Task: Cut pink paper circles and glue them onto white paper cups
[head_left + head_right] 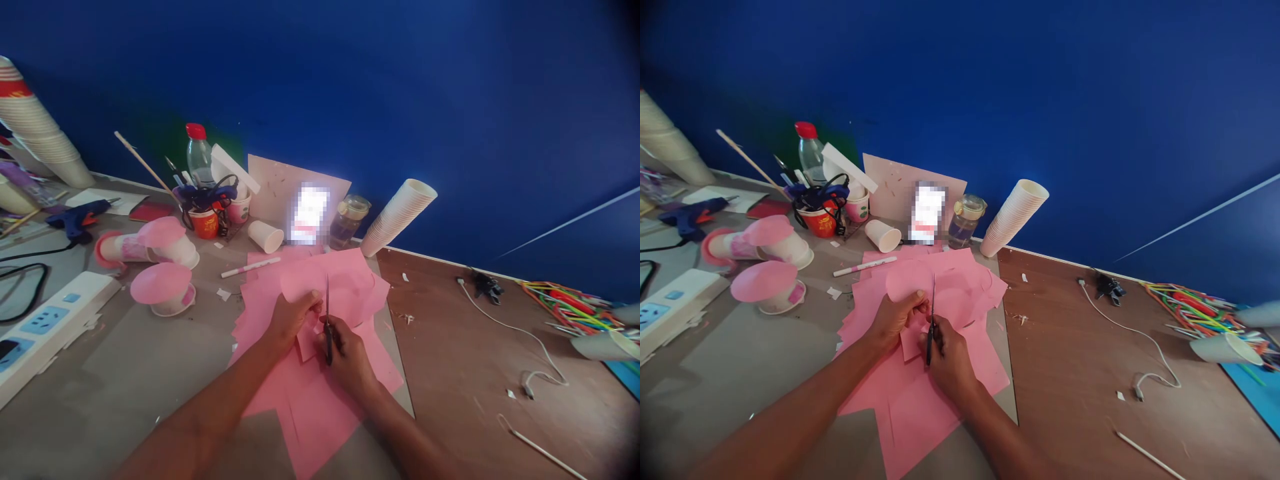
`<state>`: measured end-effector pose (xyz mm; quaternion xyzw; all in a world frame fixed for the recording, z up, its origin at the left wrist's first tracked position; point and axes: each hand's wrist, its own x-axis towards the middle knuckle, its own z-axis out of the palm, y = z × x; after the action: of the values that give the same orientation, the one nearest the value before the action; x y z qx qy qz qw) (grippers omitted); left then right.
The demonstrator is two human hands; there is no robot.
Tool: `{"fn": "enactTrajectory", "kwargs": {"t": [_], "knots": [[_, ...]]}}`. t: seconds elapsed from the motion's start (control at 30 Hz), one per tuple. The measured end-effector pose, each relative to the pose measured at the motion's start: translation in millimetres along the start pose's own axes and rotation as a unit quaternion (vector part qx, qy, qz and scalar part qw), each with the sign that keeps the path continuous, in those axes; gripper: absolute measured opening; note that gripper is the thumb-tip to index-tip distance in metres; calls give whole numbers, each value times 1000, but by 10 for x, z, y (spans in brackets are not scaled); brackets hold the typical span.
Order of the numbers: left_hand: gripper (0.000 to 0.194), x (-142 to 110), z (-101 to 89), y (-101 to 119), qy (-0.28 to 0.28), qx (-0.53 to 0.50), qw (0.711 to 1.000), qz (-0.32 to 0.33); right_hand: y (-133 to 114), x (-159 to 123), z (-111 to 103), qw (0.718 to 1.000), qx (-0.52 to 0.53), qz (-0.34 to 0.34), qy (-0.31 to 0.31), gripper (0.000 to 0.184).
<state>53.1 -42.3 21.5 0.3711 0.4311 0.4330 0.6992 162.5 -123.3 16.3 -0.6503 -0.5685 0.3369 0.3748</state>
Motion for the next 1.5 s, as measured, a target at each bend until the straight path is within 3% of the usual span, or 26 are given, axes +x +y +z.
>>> {"fn": "enactTrajectory", "kwargs": {"t": [0.47,1.5], "knots": [[22,-22,12,-60,-8,36,999,-10,31,35,-40,998,52,23,-7,32],[21,16,-29,-35,-29,49,998,-18,35,36,-105,1000,1,-15,-9,25]]}}
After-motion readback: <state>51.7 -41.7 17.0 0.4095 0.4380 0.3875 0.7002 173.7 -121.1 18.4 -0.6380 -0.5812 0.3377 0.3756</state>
